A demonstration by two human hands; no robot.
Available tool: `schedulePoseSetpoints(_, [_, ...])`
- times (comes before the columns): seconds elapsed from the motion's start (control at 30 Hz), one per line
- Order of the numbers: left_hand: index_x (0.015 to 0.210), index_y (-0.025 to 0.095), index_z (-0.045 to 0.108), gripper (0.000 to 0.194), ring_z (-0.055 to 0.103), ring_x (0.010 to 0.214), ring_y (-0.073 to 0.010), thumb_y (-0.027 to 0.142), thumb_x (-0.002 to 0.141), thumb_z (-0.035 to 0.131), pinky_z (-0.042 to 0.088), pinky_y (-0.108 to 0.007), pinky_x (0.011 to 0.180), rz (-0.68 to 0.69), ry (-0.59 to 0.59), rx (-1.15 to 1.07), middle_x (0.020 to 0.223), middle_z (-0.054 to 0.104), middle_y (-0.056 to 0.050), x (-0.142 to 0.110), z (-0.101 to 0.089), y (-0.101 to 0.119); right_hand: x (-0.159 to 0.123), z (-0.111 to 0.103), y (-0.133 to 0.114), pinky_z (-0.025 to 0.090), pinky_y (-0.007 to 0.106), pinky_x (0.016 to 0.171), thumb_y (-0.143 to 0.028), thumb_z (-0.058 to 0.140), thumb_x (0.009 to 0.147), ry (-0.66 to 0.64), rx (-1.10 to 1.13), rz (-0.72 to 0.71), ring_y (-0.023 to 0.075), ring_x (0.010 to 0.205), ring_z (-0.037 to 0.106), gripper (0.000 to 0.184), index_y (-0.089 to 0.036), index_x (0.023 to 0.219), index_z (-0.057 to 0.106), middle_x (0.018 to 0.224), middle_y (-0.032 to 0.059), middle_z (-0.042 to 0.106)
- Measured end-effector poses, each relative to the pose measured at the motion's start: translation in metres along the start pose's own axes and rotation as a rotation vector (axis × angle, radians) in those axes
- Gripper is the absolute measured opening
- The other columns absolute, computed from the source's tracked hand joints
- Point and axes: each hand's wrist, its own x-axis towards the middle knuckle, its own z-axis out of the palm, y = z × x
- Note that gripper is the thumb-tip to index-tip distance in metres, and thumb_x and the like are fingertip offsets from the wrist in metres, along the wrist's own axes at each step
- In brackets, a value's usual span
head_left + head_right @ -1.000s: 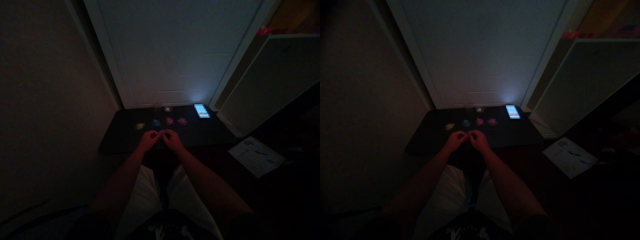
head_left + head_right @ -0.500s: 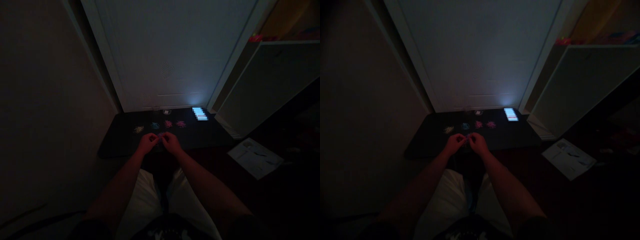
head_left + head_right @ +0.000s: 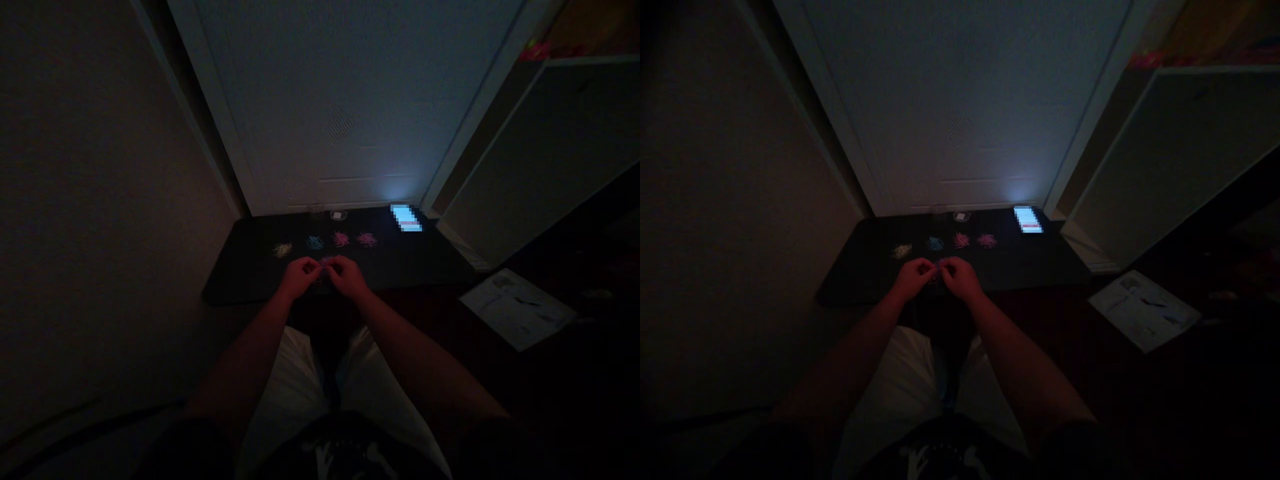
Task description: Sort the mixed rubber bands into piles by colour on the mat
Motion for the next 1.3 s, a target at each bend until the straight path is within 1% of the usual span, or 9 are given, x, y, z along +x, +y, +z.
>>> schedulePoseSetpoints(0.07, [0.075,0.015,0.063,0.020,0.054,0.059,-0.0109,0.034,0.070,0.059,0.042,-0.022,0.055,0.007,-0.004,0.013,0.067,0.063,-0.001,-0.0003,-0.0003,0.0018,0.0000,0.0008,0.0004,0.042,0.026,0.067,-0.023,0.050,0.076,0.019,-0.049,-0.012,0.0143,0.070,0.055,0.013,-0.018,0.078,0.061,0.079,0.0038,0.062])
schedulePoseSetpoints(0.17, [0.076,0.014,0.063,0.020,0.053,0.059,-0.0108,0.034,0.070,0.059,0.042,-0.022,0.055,0.005,-0.010,0.029,0.068,0.063,-0.002,-0.0008,-0.0012,0.0057,0.0001,0.0006,-0.0007,0.040,0.026,0.065,-0.024,0.048,0.077,0.030,-0.086,0.001,0.0141,0.068,0.053,0.012,-0.018,0.076,0.060,0.075,0.0029,0.061])
schedulePoseSetpoints(0.37, [0.075,0.014,0.063,0.021,0.052,0.057,-0.0106,0.035,0.070,0.059,0.041,-0.022,0.054,-0.002,0.013,0.046,0.065,0.062,-0.001,-0.0011,-0.0017,0.0066,0.0000,-0.0028,-0.0030,0.039,0.025,0.063,-0.024,0.045,0.079,0.086,-0.061,0.044,0.0137,0.066,0.051,0.015,-0.018,0.076,0.058,0.070,0.0012,0.058])
schedulePoseSetpoints(0.5, [0.076,0.014,0.063,0.021,0.052,0.057,-0.0104,0.034,0.071,0.059,0.041,-0.022,0.054,0.012,0.009,0.058,0.066,0.062,-0.001,-0.0005,-0.0018,0.0043,-0.0006,-0.0026,-0.0028,0.041,0.026,0.065,-0.025,0.049,0.076,0.046,-0.012,0.023,0.0141,0.068,0.054,0.013,-0.018,0.081,0.060,0.076,0.0026,0.061])
schedulePoseSetpoints(0.57, [0.075,0.015,0.064,0.020,0.052,0.058,-0.0105,0.034,0.070,0.059,0.041,-0.022,0.055,0.018,0.008,0.068,0.067,0.062,-0.001,-0.0002,-0.0018,0.0042,-0.0010,-0.0019,-0.0031,0.041,0.026,0.064,-0.025,0.050,0.075,0.027,-0.022,0.013,0.0141,0.067,0.054,0.013,-0.018,0.080,0.060,0.076,0.0028,0.062])
schedulePoseSetpoints(0.73, [0.076,0.015,0.064,0.021,0.052,0.058,-0.0106,0.034,0.070,0.059,0.041,-0.023,0.055,0.014,0.005,0.062,0.068,0.063,-0.001,0.0000,-0.0013,0.0052,-0.0008,-0.0016,-0.0034,0.039,0.025,0.062,-0.023,0.047,0.077,0.040,-0.089,0.000,0.0137,0.064,0.052,0.013,-0.018,0.076,0.058,0.072,0.0022,0.060])
schedulePoseSetpoints(0.97, [0.076,0.014,0.063,0.020,0.052,0.057,-0.0102,0.033,0.070,0.059,0.041,-0.021,0.054,0.012,0.012,0.029,0.067,0.062,-0.001,0.0001,-0.0004,0.0018,-0.0001,-0.0017,-0.0009,0.039,0.024,0.060,-0.025,0.045,0.078,0.072,-0.070,0.044,0.0134,0.063,0.052,0.014,-0.018,0.076,0.057,0.069,0.0013,0.058])
schedulePoseSetpoints(1.1, [0.076,0.014,0.063,0.020,0.053,0.059,-0.0106,0.032,0.070,0.059,0.041,-0.022,0.055,0.010,0.012,0.043,0.067,0.063,-0.001,0.0000,-0.0005,0.0025,-0.0007,-0.0020,-0.0031,0.039,0.024,0.057,-0.024,0.047,0.076,0.051,-0.033,0.048,0.0128,0.061,0.051,0.013,-0.018,0.076,0.058,0.070,0.0013,0.059])
schedulePoseSetpoints(1.3, [0.076,0.015,0.064,0.019,0.053,0.059,-0.0105,0.033,0.070,0.059,0.042,-0.022,0.055,0.011,0.016,0.043,0.068,0.063,-0.001,-0.0006,-0.0011,0.0053,-0.0015,-0.0027,-0.0051,0.039,0.024,0.056,-0.025,0.051,0.072,0.046,-0.036,0.058,0.0123,0.059,0.051,0.009,-0.018,0.074,0.056,0.067,0.0003,0.058])
